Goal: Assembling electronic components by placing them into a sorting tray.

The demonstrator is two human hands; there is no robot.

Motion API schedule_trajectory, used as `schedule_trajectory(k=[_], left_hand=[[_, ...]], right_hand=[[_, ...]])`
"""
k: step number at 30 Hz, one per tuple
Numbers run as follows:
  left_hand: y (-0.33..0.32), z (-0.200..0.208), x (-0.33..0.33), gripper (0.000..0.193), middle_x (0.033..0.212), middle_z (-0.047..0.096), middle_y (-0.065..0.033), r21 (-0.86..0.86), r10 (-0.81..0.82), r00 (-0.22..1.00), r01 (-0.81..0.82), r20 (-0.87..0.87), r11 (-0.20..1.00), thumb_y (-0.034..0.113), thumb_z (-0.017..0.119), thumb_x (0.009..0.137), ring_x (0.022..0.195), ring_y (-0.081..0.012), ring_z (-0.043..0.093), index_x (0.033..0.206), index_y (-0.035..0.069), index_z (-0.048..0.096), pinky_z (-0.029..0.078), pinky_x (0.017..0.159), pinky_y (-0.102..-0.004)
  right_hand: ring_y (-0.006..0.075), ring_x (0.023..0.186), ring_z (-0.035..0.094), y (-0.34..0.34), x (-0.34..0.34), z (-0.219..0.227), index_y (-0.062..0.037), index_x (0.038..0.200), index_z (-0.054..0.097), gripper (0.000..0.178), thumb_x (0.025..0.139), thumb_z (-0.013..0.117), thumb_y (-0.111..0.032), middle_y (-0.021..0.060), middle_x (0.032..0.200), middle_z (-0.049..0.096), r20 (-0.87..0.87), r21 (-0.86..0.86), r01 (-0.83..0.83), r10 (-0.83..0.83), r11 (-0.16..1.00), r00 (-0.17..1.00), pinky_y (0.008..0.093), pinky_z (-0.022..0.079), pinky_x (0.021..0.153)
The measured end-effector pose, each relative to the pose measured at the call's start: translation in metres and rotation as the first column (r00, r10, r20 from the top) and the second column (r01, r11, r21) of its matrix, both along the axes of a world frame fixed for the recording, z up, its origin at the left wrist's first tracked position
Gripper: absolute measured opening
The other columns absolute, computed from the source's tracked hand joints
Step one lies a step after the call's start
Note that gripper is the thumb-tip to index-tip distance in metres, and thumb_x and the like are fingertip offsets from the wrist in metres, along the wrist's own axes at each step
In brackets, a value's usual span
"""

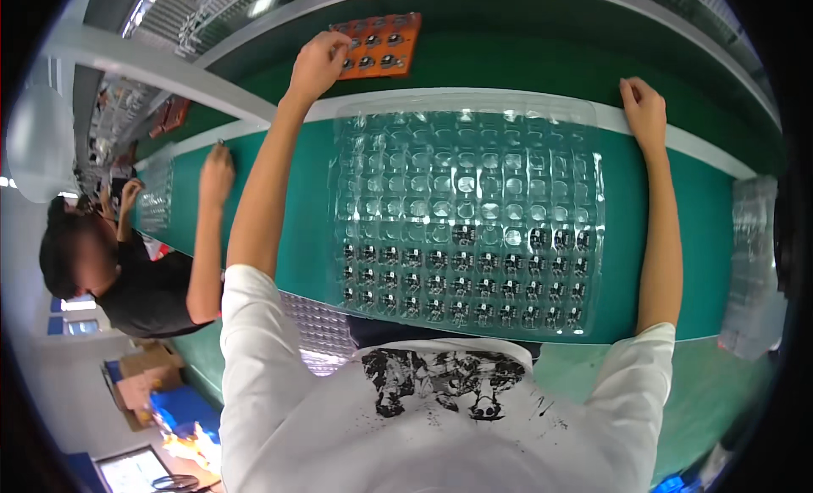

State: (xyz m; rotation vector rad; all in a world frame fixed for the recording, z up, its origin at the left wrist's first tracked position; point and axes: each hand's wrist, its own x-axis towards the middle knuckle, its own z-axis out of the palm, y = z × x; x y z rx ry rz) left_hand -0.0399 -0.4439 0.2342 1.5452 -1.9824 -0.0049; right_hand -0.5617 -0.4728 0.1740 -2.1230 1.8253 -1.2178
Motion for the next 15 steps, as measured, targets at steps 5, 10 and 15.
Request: schedule_trajectory(k=[5, 10, 15], left_hand=[[-0.038, 0.0, -0.007, 0.018, 0.1, 0.063, -0.0149, 0.148, -0.016, 0.885, -0.06, 0.466, 0.987, 0.012, 0.055, 0.083, 0.093, -0.0355, 0.06, 0.097, 0.008, 0.063, 0.05, 0.079, -0.0437], [-0.046, 0.004, -0.014, 0.015, 0.095, 0.064, -0.0167, 0.179, -0.121, 0.878, 0.041, 0.462, 0.983, 0.011, 0.058, 0.081, 0.092, -0.0361, 0.06, 0.093, 0.005, 0.064, 0.048, 0.08, -0.043], [-0.061, 0.005, -0.011, 0.01, 0.084, 0.064, -0.0189, 0.174, -0.131, 0.911, 0.067, 0.391, 0.982, 0.009, 0.06, 0.078, 0.083, -0.0375, 0.062, 0.083, 0.002, 0.065, 0.049, 0.074, -0.0422]], right_hand=[[0.0266, 0.054, 0.052, 0.003, 0.0, -0.005, -0.0028, 0.085, 0.064, 0.021, 0.087, 0.059, -0.023, 0.0128, 0.061, 0.055, 0.081, -0.009, -0.003, 0.004, 1.0, 0.997, 0.0354, 0.041, 0.054], [0.0305, 0.06, 0.057, -0.003, 0.0, -0.008, -0.0053, 0.083, 0.063, 0.02, 0.086, 0.058, -0.025, 0.0113, 0.066, 0.059, 0.026, -0.086, 0.02, -0.018, 0.996, 1.0, 0.0374, 0.045, 0.056], [0.0316, 0.065, 0.06, 0.001, 0.001, -0.002, -0.0073, 0.081, 0.064, 0.02, 0.086, 0.058, -0.026, 0.0112, 0.069, 0.063, 0.039, 0.024, 0.057, -0.058, 0.998, 0.998, 0.0391, 0.048, 0.058]])
